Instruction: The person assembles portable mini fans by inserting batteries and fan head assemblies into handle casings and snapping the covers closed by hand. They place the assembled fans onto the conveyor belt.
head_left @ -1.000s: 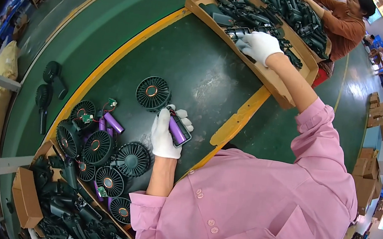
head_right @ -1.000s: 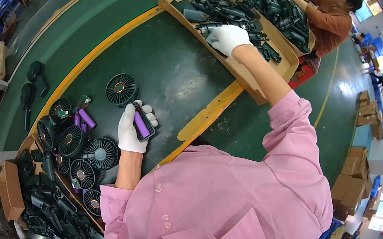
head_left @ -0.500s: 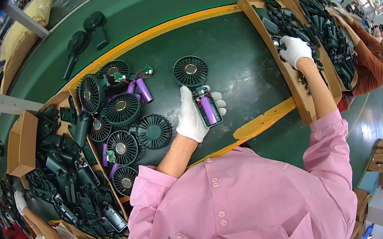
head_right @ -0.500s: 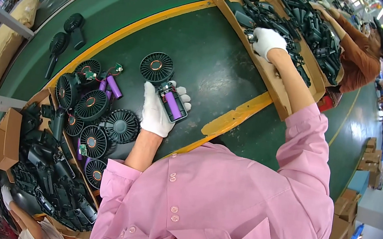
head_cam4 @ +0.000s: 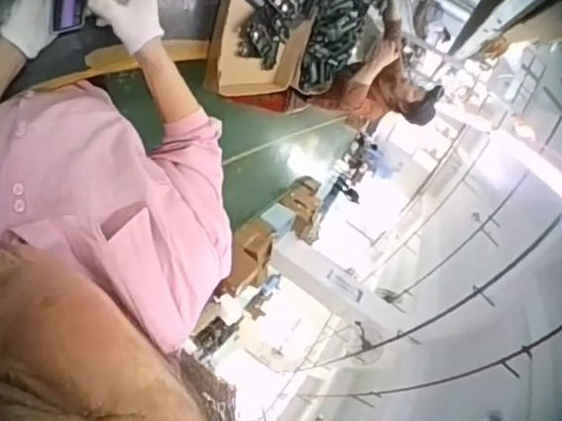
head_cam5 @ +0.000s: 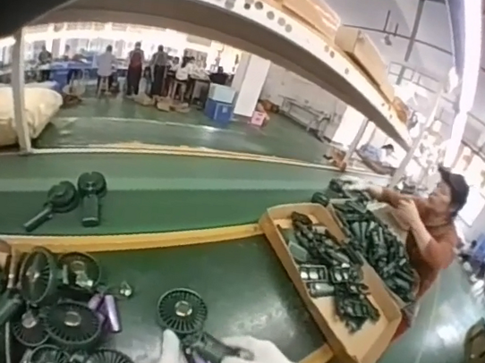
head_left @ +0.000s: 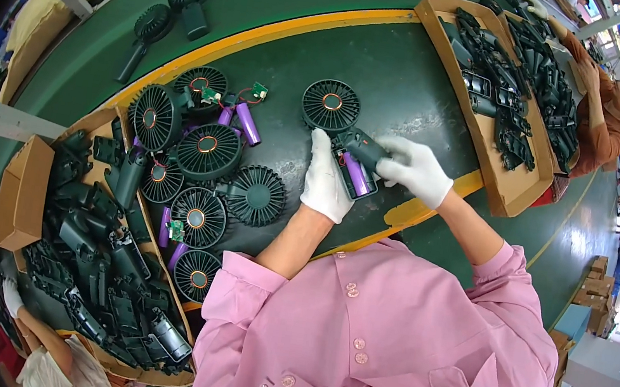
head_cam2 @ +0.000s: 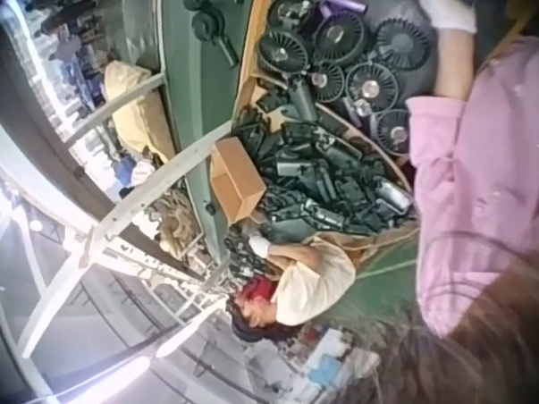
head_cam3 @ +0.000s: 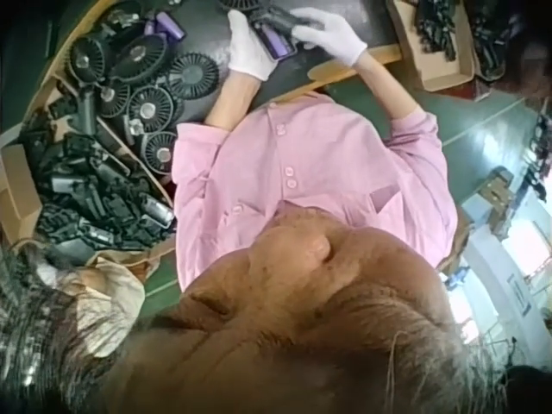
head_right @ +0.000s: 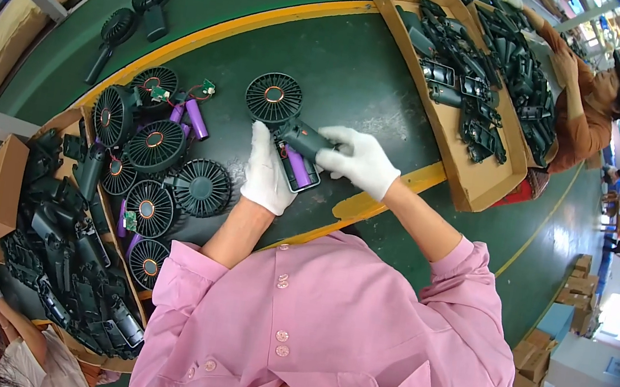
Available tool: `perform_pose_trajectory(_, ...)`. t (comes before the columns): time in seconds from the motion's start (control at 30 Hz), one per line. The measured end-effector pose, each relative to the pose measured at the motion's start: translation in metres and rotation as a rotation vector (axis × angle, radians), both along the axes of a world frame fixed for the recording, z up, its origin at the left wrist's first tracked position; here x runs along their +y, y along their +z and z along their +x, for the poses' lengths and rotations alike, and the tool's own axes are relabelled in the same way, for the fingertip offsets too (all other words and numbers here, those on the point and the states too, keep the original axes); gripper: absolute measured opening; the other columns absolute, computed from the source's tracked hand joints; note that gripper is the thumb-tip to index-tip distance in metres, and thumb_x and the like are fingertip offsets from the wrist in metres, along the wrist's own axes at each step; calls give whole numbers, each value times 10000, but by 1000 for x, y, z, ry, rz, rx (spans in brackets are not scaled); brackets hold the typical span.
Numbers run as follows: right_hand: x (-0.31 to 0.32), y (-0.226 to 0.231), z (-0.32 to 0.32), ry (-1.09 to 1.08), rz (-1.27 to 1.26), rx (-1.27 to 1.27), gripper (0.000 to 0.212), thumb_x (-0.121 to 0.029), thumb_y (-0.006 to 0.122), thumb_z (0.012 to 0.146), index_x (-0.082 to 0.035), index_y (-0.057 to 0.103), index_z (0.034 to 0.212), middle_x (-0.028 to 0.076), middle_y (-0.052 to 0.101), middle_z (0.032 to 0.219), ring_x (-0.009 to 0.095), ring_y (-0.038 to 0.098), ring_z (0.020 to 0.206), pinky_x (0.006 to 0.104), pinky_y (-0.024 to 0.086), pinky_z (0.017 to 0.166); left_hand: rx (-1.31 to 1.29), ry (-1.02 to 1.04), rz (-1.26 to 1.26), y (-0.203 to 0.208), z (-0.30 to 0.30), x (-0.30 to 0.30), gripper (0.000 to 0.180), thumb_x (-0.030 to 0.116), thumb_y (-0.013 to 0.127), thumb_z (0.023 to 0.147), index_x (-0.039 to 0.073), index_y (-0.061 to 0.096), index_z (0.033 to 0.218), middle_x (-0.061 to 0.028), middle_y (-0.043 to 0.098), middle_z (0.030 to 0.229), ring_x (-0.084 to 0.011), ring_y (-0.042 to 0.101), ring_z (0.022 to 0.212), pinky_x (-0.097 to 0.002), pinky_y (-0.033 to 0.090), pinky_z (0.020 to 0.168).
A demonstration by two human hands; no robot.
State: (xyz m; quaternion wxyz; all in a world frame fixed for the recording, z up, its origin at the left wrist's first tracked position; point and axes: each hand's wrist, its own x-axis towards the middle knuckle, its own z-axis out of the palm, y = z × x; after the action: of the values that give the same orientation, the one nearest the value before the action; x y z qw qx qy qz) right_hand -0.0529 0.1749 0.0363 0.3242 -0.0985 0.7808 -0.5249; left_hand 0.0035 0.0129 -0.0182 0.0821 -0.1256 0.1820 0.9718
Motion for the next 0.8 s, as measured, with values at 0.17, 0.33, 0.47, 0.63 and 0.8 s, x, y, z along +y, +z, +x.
perform_pose_trajectory(0.17,-3,-3,3,182,-3,117,553,-229,711,763,29,552,1226,96,652,899,112,582,760,271,495,728,-46,32,135,-9,-4,3,624,648,355,929,110,547,1180,-69,606,1091,-226,585,1025,-404,486,912)
perform_pose_trajectory(0.33,-17,34,11,227,456,578,712,-329,724,736,17,462,1300,224,656,905,279,681,781,348,529,694,-54,31,44,5,-3,0,683,669,286,934,96,509,1231,-83,590,1143,-248,574,1085,-423,466,951)
perform_pose_trajectory(0.47,-28,49,25,362,565,854,789,-264,736,711,-17,388,1374,195,654,724,338,652,604,362,530,589,-63,8,54,11,-2,0,721,686,250,928,93,446,1287,-93,562,1184,-248,551,1119,-418,449,971)
perform_pose_trajectory(0.63,-41,49,29,531,733,937,828,-381,698,732,-49,357,1410,148,603,582,329,614,501,411,497,495,-62,-57,106,-2,-3,3,792,748,201,889,74,465,1209,-121,563,1113,-263,543,1077,-412,431,968)
perform_pose_trajectory(0.8,-40,47,23,622,823,919,851,-405,693,738,-54,332,1426,146,597,566,329,607,486,412,494,491,-11,-74,167,-7,-2,6,776,759,217,879,90,491,1160,-104,573,1079,-254,550,1055,-406,437,956)
